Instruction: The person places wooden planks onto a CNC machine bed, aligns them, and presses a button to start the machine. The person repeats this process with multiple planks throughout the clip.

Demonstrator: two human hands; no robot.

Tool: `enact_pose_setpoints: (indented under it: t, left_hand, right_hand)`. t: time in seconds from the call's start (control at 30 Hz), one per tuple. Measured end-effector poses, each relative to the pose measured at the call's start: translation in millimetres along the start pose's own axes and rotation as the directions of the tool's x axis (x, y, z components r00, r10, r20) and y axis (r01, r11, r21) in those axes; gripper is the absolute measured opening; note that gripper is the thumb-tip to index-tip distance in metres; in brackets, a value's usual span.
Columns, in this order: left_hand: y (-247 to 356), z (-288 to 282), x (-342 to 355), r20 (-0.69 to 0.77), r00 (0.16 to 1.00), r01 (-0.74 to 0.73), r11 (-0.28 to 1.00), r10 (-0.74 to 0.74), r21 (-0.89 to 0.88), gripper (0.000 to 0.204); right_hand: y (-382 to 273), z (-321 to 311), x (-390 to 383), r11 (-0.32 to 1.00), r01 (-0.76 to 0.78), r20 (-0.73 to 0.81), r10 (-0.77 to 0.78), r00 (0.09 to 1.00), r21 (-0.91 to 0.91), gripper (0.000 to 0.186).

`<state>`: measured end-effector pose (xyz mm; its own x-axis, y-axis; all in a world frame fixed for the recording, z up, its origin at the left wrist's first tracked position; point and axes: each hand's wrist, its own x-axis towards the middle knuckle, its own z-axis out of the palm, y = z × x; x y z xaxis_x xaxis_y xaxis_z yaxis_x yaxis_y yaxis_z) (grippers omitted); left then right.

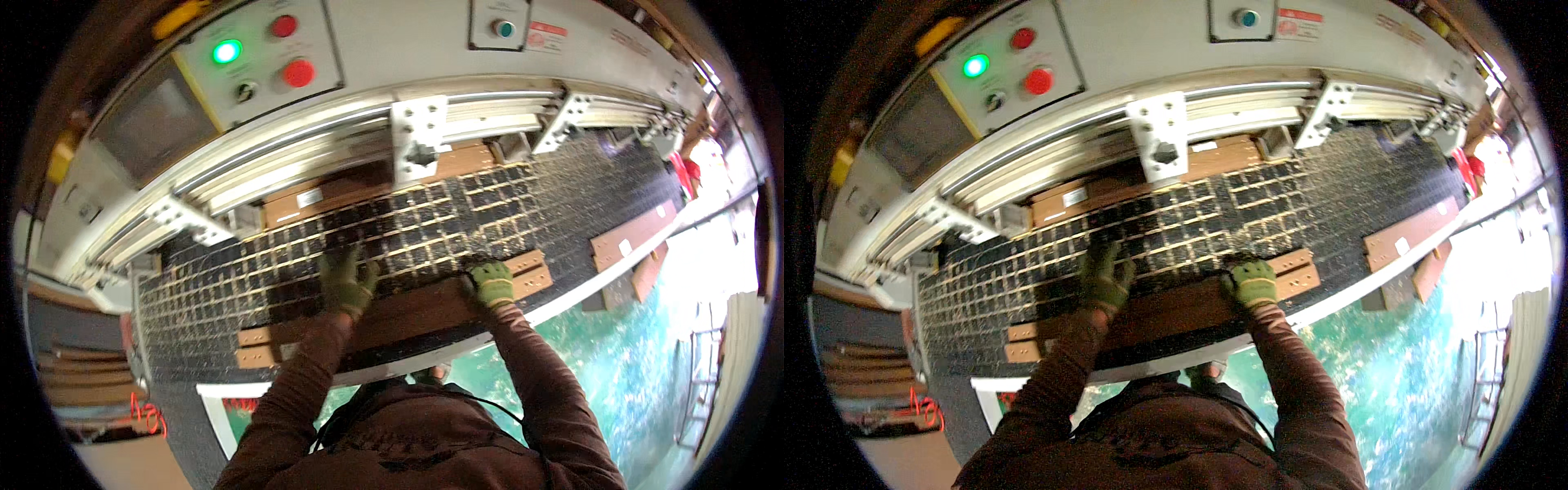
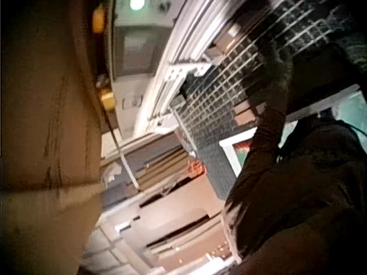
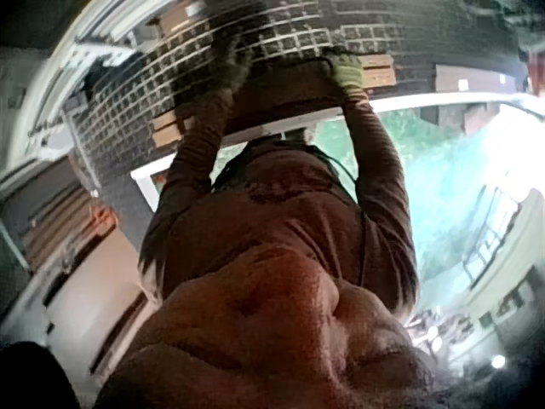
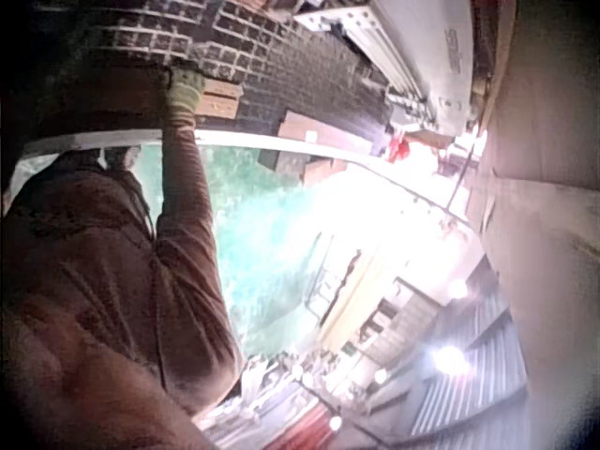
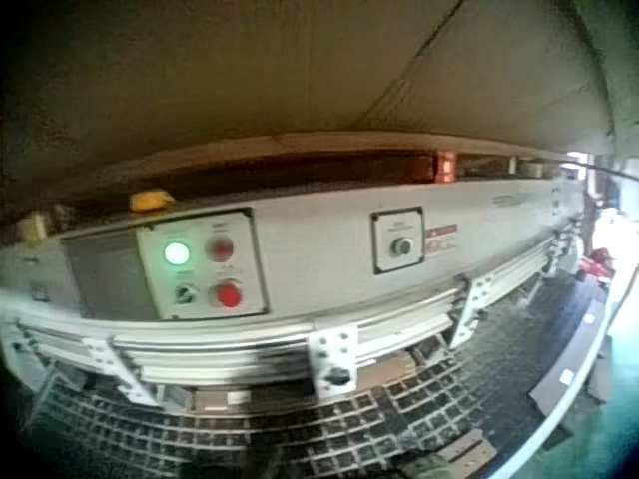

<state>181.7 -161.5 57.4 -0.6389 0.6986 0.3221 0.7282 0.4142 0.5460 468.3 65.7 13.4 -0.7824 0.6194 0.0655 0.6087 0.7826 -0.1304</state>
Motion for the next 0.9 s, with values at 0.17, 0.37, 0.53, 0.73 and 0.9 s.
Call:
enact_pose_setpoints:
  t: [0.17, 0.37, 0.53, 0.73, 0.9]
  left_hand:
    - [-58, 50, 159, -0.114, 0.966, -0.216, 0.966, 0.233, 0.139, 0.051]
    - [-250, 147, 240, 0.087, 0.983, 0.186, 0.874, -0.165, -0.448, 0.051]
    - [-194, 162, 245, 0.244, 0.96, 0.238, 0.856, -0.137, -0.458, 0.054]
    - [-127, 103, 184, 0.276, 0.96, -0.088, 0.9, -0.037, 0.427, 0.071]
    - [-65, 75, 139, 0.55, 0.731, 0.28, 0.913, -0.403, 0.297, 0.08]
  right_hand:
    - [-4, -25, -6, 0.999, -0.042, 0.089, 0.043, 0.995, -0.009, 0.037]
    - [-23, -35, 6, 0.986, 0.124, -0.093, -0.114, 0.989, 0.109, 0.032]
    - [-17, -34, -4, 0.993, 0.054, -0.073, -0.046, 0.996, 0.105, 0.032]
    - [-20, -55, 0, 0.996, 0.045, 0.17, -0.058, 0.984, 0.084, 0.04]
    - [-12, -21, -11, 0.999, -0.017, -0.016, 0.017, 1.0, 0.041, 0.025]
